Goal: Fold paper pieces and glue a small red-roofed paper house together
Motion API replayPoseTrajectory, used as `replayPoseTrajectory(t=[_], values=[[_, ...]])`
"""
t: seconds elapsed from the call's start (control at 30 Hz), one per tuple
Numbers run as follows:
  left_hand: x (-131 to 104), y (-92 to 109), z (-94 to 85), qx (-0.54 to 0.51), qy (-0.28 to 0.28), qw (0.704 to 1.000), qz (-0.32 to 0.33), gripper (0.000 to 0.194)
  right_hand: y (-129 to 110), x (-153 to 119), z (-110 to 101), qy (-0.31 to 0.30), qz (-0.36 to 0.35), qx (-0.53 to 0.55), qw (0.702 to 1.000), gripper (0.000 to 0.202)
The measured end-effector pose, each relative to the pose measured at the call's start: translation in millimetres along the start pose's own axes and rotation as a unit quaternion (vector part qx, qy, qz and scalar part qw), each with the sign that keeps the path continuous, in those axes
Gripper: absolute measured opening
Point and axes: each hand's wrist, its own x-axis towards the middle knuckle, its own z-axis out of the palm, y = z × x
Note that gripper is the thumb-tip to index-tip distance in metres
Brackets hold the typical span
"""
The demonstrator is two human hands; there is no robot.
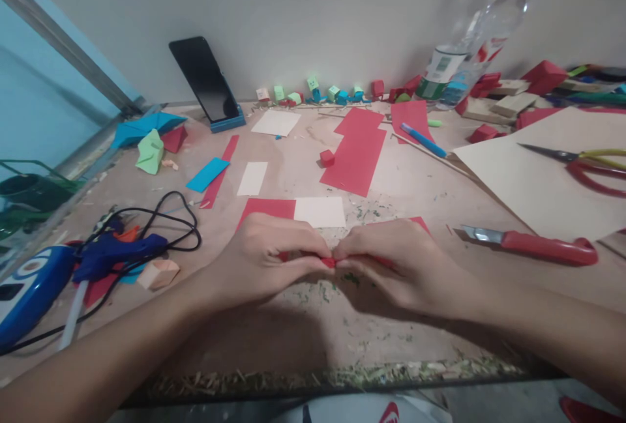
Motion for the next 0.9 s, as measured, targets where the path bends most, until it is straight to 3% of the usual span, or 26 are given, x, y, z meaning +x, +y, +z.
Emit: replayPoseTrajectory(t=[0.13, 0.27, 0.43, 0.53, 0.9], values=[[-4, -4, 0.7, 0.015, 0.039, 0.999, -0.001, 0.012, -6, 3, -9, -0.025, 0.037, 0.026, 0.999, 0.015], [-3, -3, 1.6, 0.000, -0.004, 1.000, 0.024, 0.017, -4, 7, -14, -0.068, 0.129, 0.130, 0.981, 0.011], [0, 3, 3.4, -0.042, -0.021, 0.998, 0.039, 0.011, 11, 11, -13, -0.122, 0.242, 0.378, 0.885, 0.006], [-1, 4, 6.3, -0.066, -0.018, 0.996, 0.058, 0.005, 18, 10, -9, -0.144, 0.256, 0.432, 0.853, 0.014], [-7, -1, 15.0, -0.209, 0.012, 0.978, 0.012, 0.007, 20, 4, 4, -0.065, 0.224, 0.451, 0.862, 0.026]])
